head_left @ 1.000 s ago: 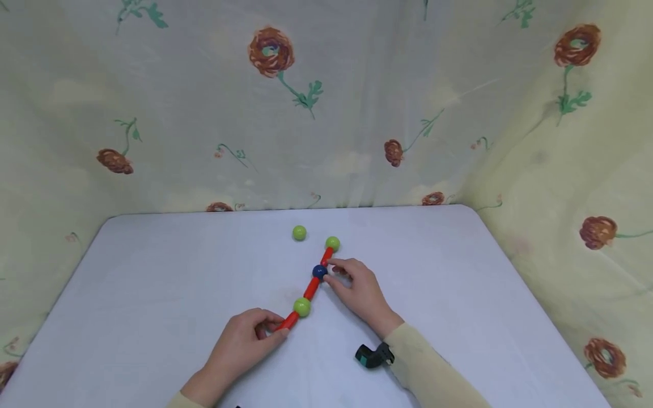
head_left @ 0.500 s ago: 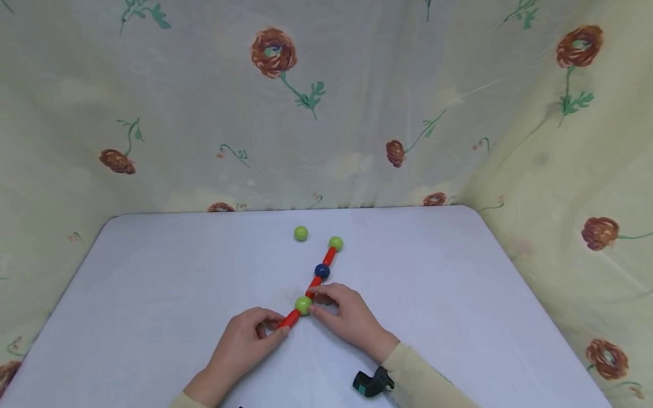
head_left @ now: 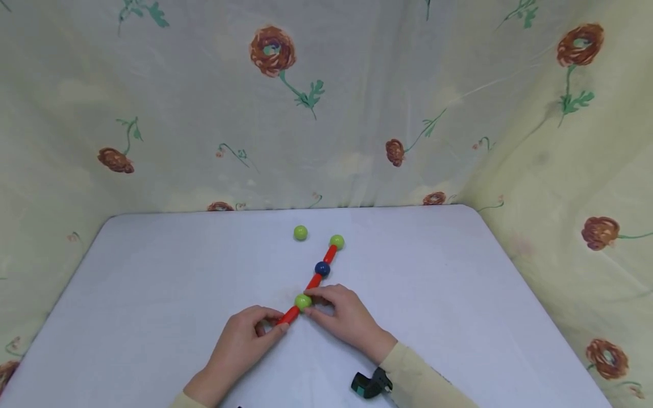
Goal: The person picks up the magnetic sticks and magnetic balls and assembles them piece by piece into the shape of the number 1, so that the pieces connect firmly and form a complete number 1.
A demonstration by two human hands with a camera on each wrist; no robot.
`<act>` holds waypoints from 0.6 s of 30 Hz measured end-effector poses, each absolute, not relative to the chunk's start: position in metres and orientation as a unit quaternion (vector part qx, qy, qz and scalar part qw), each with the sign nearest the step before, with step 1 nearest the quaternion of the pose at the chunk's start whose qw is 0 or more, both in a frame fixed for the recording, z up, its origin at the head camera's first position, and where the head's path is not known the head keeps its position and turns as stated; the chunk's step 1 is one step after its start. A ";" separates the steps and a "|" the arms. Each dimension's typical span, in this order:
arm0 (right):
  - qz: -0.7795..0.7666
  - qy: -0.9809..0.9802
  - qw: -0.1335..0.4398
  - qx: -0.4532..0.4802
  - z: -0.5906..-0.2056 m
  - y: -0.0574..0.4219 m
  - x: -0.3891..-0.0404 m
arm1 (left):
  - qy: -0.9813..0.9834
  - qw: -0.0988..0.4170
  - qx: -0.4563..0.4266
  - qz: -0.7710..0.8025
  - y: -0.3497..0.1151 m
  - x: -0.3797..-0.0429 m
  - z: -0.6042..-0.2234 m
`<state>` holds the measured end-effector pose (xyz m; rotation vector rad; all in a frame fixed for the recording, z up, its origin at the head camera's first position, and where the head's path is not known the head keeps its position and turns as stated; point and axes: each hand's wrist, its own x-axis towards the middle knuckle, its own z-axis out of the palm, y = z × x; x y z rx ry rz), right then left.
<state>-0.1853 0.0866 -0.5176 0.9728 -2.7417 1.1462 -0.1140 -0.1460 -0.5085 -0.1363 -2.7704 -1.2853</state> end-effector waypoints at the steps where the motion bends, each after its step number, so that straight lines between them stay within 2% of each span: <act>1: 0.366 -0.878 0.010 0.310 -0.517 0.086 -0.185 | -0.905 0.043 -0.046 -0.420 -0.146 -0.114 -0.509; 11: 0.363 -0.879 0.034 0.306 -0.520 0.086 -0.185 | -0.900 0.032 -0.063 -0.430 -0.149 -0.113 -0.510; 18: 0.363 -0.884 0.025 0.295 -0.520 0.084 -0.185 | -0.906 0.036 -0.077 -0.415 -0.150 -0.112 -0.510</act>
